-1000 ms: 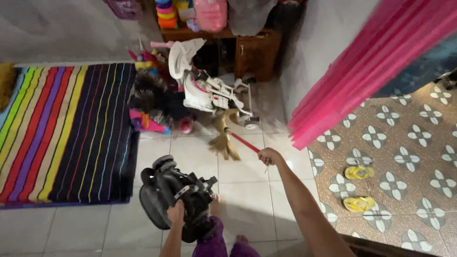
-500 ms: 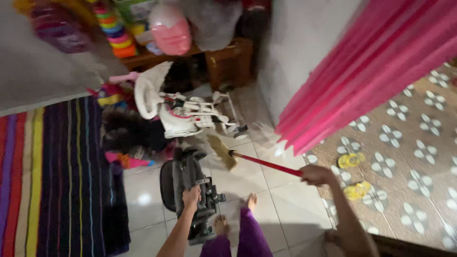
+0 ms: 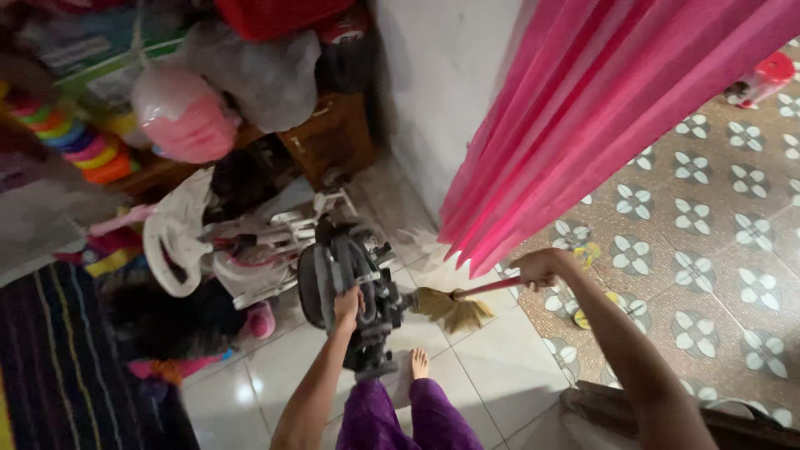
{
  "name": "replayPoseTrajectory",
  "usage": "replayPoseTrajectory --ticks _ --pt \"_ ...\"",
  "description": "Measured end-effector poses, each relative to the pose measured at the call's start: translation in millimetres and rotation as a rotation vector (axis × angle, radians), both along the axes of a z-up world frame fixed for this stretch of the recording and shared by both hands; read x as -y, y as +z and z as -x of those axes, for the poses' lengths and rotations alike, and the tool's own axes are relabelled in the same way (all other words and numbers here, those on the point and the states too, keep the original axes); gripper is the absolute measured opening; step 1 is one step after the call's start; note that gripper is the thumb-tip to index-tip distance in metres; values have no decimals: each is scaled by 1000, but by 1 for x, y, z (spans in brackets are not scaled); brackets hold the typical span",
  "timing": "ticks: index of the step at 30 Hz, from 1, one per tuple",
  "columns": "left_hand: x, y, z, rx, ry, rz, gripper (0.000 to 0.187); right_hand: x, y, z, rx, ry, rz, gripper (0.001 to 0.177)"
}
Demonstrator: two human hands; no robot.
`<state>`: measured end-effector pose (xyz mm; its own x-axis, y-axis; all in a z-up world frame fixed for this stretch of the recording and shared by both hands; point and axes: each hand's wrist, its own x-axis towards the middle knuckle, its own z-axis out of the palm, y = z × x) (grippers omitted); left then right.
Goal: The person sweeps a cluttered tiled floor with a broom while moving toys and other items out of the way. They handle a plastic chair, a helmet, a stroller, and a stuffed toy, placing them aside before continuing to sweep different areas of the room.
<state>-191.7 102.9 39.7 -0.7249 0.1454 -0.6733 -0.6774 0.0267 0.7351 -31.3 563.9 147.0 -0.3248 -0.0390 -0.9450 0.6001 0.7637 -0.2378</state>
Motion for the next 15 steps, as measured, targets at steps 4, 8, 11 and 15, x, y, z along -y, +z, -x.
replayPoseTrajectory --ticks 4,8,11,15 --pt "-66 -7 55 -18 -124 15 28 -6 11 25 3 -85 52 35" --pt "-124 -31 112 -7 -169 92 27 0 18 55 -206 -565 349 45" --pt "-173 -65 162 65 -124 50 24 13 5 116 -425 -705 271 45" --pt "-229 -124 218 144 -148 -73 16 21 -53 210 -755 -665 77 39"
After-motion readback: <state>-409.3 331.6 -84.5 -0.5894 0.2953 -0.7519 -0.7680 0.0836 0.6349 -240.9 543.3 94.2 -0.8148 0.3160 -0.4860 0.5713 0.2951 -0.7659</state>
